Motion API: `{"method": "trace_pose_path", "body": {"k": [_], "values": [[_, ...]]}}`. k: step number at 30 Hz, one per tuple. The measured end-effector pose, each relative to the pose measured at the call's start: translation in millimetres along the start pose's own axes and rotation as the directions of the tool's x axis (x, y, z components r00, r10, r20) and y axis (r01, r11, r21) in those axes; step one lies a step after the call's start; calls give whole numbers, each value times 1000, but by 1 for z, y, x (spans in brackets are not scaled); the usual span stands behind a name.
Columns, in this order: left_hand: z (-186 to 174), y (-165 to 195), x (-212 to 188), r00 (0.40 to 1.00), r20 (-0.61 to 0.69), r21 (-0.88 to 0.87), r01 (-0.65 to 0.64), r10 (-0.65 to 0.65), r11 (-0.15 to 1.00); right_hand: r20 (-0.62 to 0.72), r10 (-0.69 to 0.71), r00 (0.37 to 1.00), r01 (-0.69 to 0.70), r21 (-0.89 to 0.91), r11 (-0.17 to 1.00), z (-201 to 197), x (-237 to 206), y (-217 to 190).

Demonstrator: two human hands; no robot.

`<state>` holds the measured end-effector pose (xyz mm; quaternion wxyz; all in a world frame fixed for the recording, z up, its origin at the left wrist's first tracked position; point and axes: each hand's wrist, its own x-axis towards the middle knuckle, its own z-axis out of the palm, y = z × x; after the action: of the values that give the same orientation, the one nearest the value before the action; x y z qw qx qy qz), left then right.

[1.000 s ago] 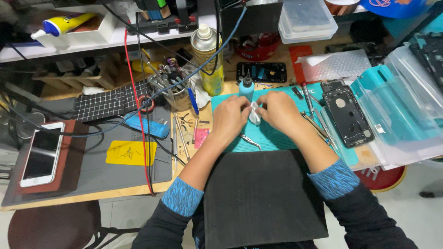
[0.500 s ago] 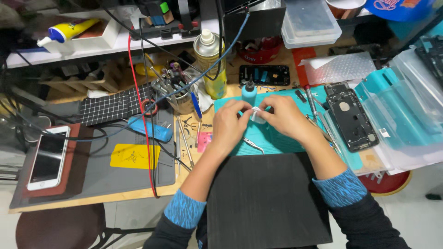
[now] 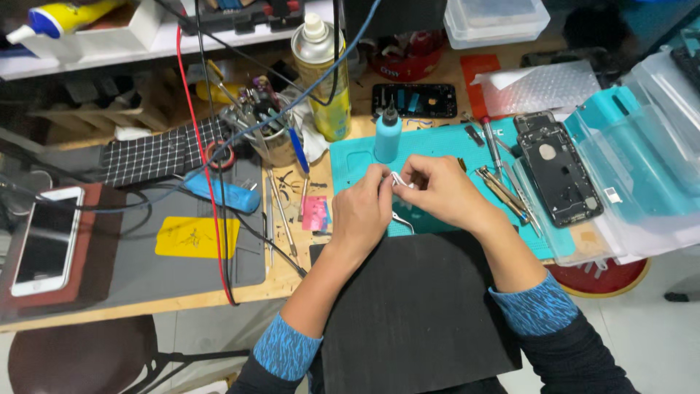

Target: The person wipes a black smartphone with a white cloth, then applies a liquid from a small blue bottle and continues wiping the back and edges. The phone is rotated and wiped repeatedly until the end of the clip.

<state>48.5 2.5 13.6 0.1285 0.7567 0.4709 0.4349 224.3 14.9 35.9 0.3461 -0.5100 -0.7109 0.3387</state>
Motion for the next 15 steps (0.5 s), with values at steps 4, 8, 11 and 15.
{"method": "trace_pose_path", "body": {"k": [4,8,11,15], "values": [[-4,2,-20,998,-12,-8,-66,66,998,49,-95,994,94,13,995,3,-18,-7],[-12,7,-35,992,3,-56,-126,126,990,113,-35,993,34,4,999,-1,-33,-16],[-18,11,-34,991,-8,-48,-136,136,989,84,-76,994,74,19,997,-5,-37,-21],[-25,8,-19,999,-37,-198,-15,7,980,37,-35,999,33,52,998,-11,-31,-23]]}}
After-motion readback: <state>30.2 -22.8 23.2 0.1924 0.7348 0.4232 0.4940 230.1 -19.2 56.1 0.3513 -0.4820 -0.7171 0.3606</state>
